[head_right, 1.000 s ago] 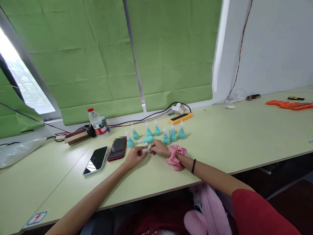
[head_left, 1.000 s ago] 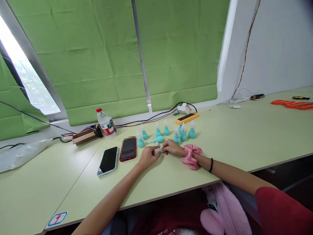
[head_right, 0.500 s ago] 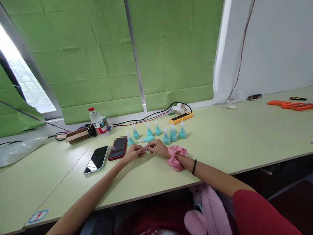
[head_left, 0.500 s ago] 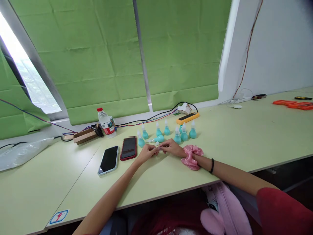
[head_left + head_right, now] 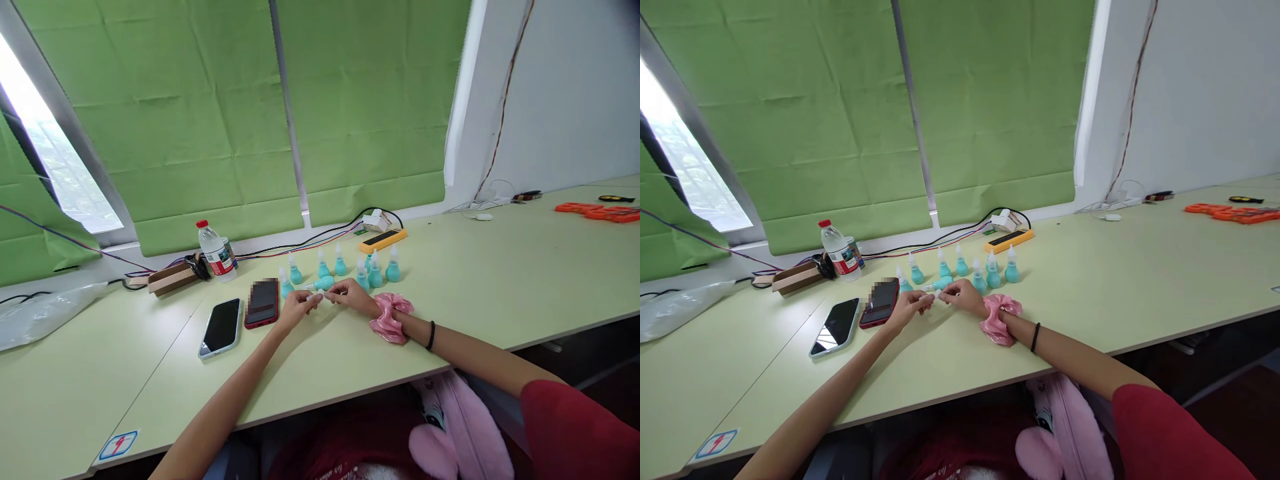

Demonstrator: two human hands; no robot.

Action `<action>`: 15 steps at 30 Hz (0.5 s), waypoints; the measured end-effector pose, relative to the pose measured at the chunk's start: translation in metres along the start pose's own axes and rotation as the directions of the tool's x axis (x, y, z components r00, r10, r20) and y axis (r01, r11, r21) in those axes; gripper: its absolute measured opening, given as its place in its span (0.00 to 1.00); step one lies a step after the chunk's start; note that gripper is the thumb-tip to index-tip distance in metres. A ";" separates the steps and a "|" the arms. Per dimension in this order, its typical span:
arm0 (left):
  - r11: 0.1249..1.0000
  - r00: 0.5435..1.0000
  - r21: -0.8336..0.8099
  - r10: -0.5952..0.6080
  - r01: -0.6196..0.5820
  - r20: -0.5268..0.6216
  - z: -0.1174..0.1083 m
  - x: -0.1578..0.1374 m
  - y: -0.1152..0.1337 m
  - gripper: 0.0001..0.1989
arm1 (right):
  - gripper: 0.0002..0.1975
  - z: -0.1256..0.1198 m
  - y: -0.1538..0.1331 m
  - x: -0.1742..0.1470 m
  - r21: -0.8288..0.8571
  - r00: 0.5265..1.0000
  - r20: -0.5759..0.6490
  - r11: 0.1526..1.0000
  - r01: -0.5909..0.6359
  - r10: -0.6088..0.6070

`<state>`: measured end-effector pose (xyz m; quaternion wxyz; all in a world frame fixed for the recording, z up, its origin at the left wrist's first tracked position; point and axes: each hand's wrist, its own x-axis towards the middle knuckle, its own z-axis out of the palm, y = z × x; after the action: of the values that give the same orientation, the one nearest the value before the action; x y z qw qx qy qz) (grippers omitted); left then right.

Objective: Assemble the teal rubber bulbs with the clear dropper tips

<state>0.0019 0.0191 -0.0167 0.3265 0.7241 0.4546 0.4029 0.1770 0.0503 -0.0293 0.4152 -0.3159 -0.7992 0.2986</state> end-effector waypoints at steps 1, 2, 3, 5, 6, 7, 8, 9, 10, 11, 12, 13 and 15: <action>0.999 0.997 0.038 0.013 -0.010 -0.079 -0.002 0.001 -0.001 0.20 | 0.11 -0.001 0.000 0.001 -0.056 0.998 -0.058 0.998 0.006 -0.009; 0.996 0.987 0.086 0.028 -0.015 -0.158 -0.004 0.001 -0.002 0.20 | 0.10 -0.002 0.000 0.001 -0.127 0.993 -0.114 0.992 0.013 -0.027; 0.990 0.972 0.138 0.045 -0.012 -0.232 -0.006 0.001 -0.003 0.20 | 0.10 -0.003 0.000 0.001 -0.209 0.986 -0.156 0.978 0.023 -0.056; 0.972 0.943 0.235 0.076 0.003 -0.325 -0.009 0.002 -0.004 0.20 | 0.16 -0.002 0.000 0.001 -0.383 0.976 -0.174 0.922 0.055 -0.131; 0.962 0.939 0.274 0.087 0.009 -0.333 -0.009 0.001 -0.004 0.21 | 0.20 -0.002 0.000 0.001 -0.460 0.976 -0.146 0.884 0.079 -0.163; 0.953 0.944 0.303 0.097 0.004 -0.317 -0.008 0.001 -0.004 0.21 | 0.24 -0.001 0.000 0.001 -0.524 0.978 -0.098 0.845 0.105 -0.182; 0.945 0.954 0.326 0.106 -0.010 -0.279 -0.006 0.001 -0.004 0.20 | 0.26 0.001 0.000 0.000 -0.573 0.982 -0.035 0.809 0.131 -0.184; 0.939 0.965 0.344 0.115 -0.029 -0.236 -0.003 0.000 -0.004 0.20 | 0.27 0.002 0.000 0.000 -0.608 0.985 0.033 0.778 0.156 -0.172; 0.932 0.975 0.361 0.122 -0.048 -0.186 0.000 0.000 -0.003 0.20 | 0.26 0.003 0.001 -0.001 -0.630 0.984 0.099 0.755 0.179 -0.151; 0.923 0.983 0.380 0.125 -0.064 -0.136 0.002 -0.001 -0.002 0.20 | 0.24 0.004 0.001 -0.001 -0.644 0.980 0.153 0.739 0.199 -0.130; 0.911 0.989 0.404 0.122 -0.077 -0.087 0.005 -0.002 -0.001 0.20 | 0.22 0.004 0.001 -0.002 -0.652 0.976 0.187 0.728 0.211 -0.116; 0.897 0.992 0.433 0.118 -0.087 -0.045 0.007 -0.003 0.000 0.21 | 0.20 0.004 0.001 -0.002 -0.659 0.974 0.201 0.721 0.216 -0.109; 0.867 0.994 0.488 0.113 -0.104 0.011 0.009 -0.005 0.002 0.21 | 0.17 0.003 0.000 -0.002 -0.660 0.974 0.187 0.718 0.219 -0.125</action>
<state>0.0090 0.0128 -0.0205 0.1064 0.8037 0.5030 0.2995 0.1758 0.0486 -0.0316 0.2451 -0.3494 -0.9038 -0.0326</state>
